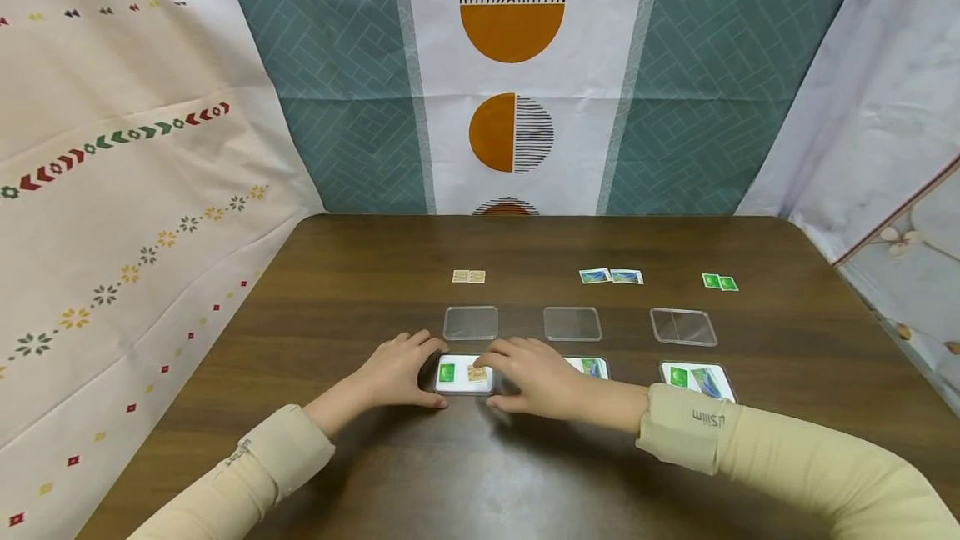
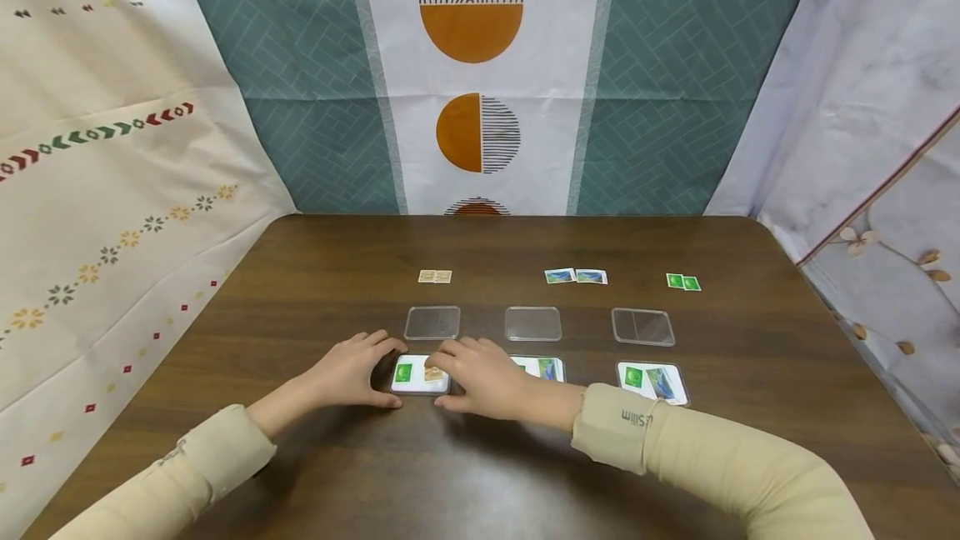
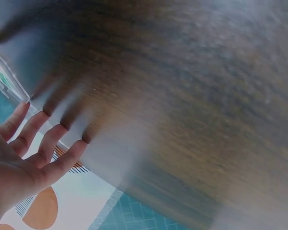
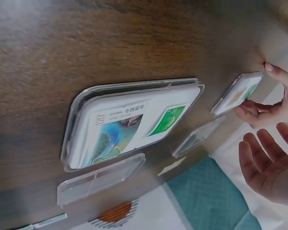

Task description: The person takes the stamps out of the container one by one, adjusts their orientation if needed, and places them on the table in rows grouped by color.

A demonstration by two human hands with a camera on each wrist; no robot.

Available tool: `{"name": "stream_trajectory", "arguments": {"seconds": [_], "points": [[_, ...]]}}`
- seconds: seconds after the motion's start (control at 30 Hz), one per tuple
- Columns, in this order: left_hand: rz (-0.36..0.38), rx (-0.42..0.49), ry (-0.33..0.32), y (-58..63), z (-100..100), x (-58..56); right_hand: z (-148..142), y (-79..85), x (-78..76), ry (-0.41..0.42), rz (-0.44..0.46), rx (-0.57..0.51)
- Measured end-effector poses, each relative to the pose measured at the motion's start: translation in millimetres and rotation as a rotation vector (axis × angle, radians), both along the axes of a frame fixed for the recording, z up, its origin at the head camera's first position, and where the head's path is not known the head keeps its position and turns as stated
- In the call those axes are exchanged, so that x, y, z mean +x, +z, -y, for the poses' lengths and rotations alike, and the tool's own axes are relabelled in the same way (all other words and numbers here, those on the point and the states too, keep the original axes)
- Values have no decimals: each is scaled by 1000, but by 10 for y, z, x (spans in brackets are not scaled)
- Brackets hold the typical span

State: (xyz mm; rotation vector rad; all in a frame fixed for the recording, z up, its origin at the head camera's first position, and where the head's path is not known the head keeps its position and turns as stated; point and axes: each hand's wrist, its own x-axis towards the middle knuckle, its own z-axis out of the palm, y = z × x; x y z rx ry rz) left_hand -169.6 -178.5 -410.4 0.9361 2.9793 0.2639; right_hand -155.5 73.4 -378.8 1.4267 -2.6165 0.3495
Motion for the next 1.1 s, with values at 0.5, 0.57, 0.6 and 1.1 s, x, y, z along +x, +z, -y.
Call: {"name": "stream_trajectory", "arguments": {"seconds": [0.5, 0.57, 0.6, 1.1], "points": [[-16, -4, 1, 19, -17, -19, 316, -114, -152, -80, 74, 15], [-11, 2, 2, 20, -15, -22, 354, -119, -169, -84, 90, 12], [-11, 0, 3, 15, -12, -24, 371, -122, -178, -87, 96, 12], [19, 9, -3, 5, -13, -16, 561, -213, -256, -175, 133, 74]]}}
